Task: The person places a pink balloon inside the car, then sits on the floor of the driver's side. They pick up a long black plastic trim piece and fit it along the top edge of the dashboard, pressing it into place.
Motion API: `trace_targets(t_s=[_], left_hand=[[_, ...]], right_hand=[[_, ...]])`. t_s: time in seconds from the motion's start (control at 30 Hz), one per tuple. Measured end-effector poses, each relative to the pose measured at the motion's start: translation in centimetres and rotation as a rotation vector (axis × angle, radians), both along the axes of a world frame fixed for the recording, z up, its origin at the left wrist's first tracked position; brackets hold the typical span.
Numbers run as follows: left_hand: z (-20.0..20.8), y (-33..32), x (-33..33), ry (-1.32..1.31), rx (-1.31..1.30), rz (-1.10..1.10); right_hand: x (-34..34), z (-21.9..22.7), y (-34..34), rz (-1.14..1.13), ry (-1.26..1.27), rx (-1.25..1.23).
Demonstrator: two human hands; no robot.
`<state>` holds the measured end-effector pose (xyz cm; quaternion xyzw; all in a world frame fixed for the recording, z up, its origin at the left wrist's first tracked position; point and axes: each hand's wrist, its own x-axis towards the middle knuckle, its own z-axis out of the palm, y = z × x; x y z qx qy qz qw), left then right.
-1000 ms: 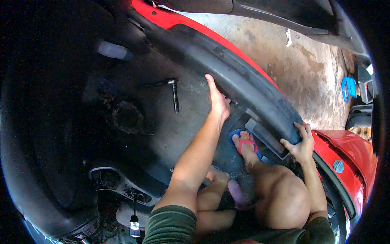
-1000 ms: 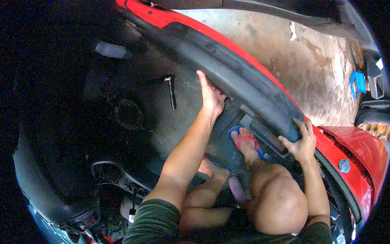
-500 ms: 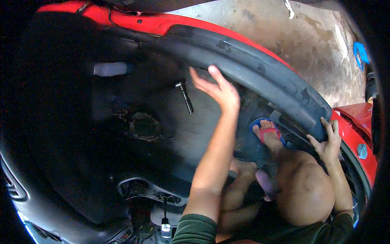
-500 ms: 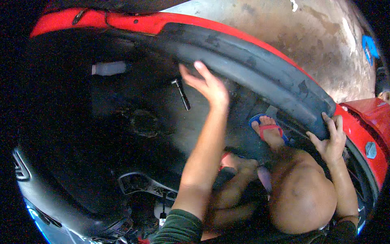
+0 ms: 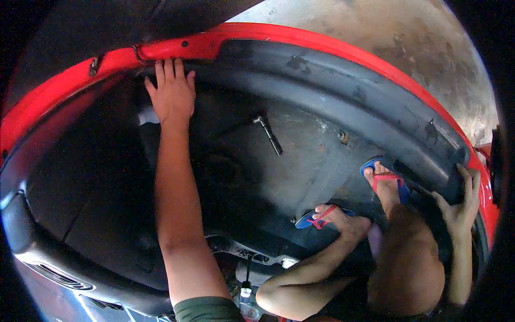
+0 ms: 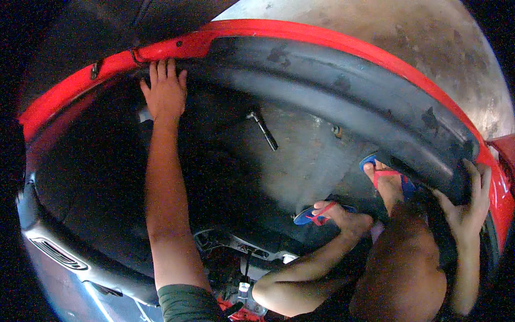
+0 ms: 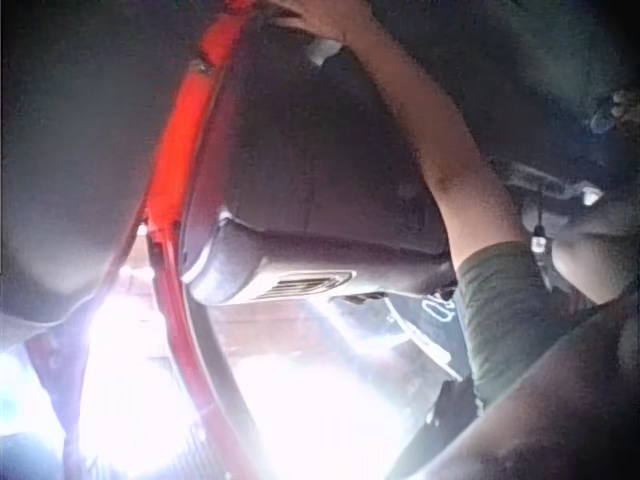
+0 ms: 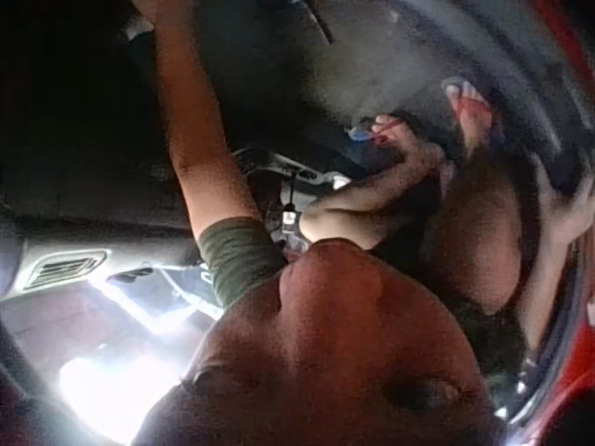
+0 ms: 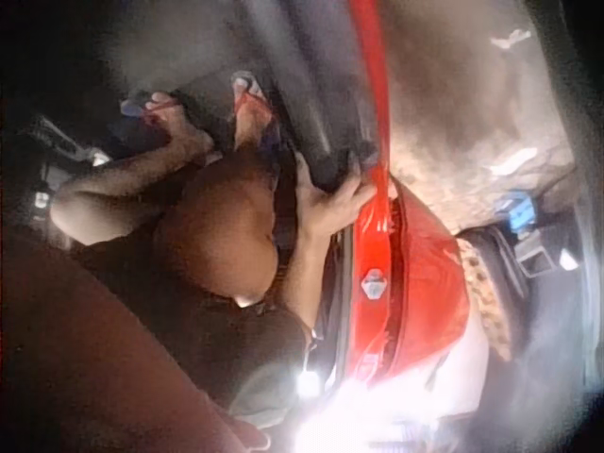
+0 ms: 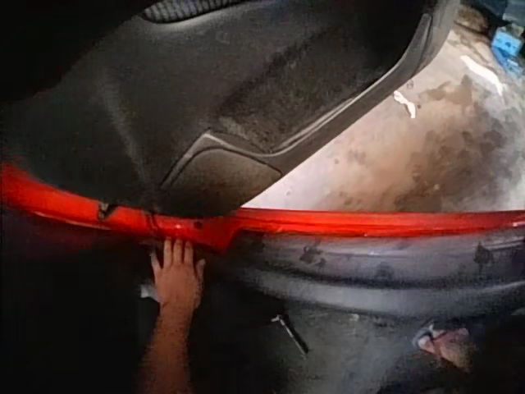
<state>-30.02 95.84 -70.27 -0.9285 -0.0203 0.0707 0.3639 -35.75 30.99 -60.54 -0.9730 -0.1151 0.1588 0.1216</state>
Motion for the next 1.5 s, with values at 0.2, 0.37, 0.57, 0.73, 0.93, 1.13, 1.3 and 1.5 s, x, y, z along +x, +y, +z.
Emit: trace_targets(t_s=[0.2, 0.37, 0.57, 0.73, 0.93, 1.13, 1.3, 1.5], left_hand=[[0.2, 0.9, 0.2, 0.059, 0.049, 0.001], [1.6, 1.0, 1.1, 0.018, 0.081, -0.033], [2.5, 1.1, 1.5, 0.031, 0.105, -0.075], [2.1, 1.3, 1.2, 0.008, 0.079, -0.025], [-0.8, 0.5, -1.8, -0.107, -0.135, 0.010], [-7.2, -9.5, -6.3, -0.423, -1.276, 0.598], [-8.6, -9.7, -7.0, -0.531, -1.305, 0.684], [-2.1, -0.4, -4.2, -0.258, -0.487, 0.315]], right_hand=[[-0.2, -1.2, -0.9, -0.073, 0.042, 0.038], [0.5, -2.6, -1.9, -0.279, 0.226, 0.107], [0.7, -0.1, -3.1, -0.459, 0.347, 0.294], [-2.4, -2.3, -4.6, -0.461, 0.232, 0.285], [0.0, -11.1, -3.3, -0.551, 0.283, 0.294], [-1.0, -11.1, -0.8, -0.585, 0.073, 0.457], [0.6, -8.9, -1.9, -0.542, 0.232, 0.346], [-1.6, -6.4, -4.3, -0.594, 0.152, 0.382]])
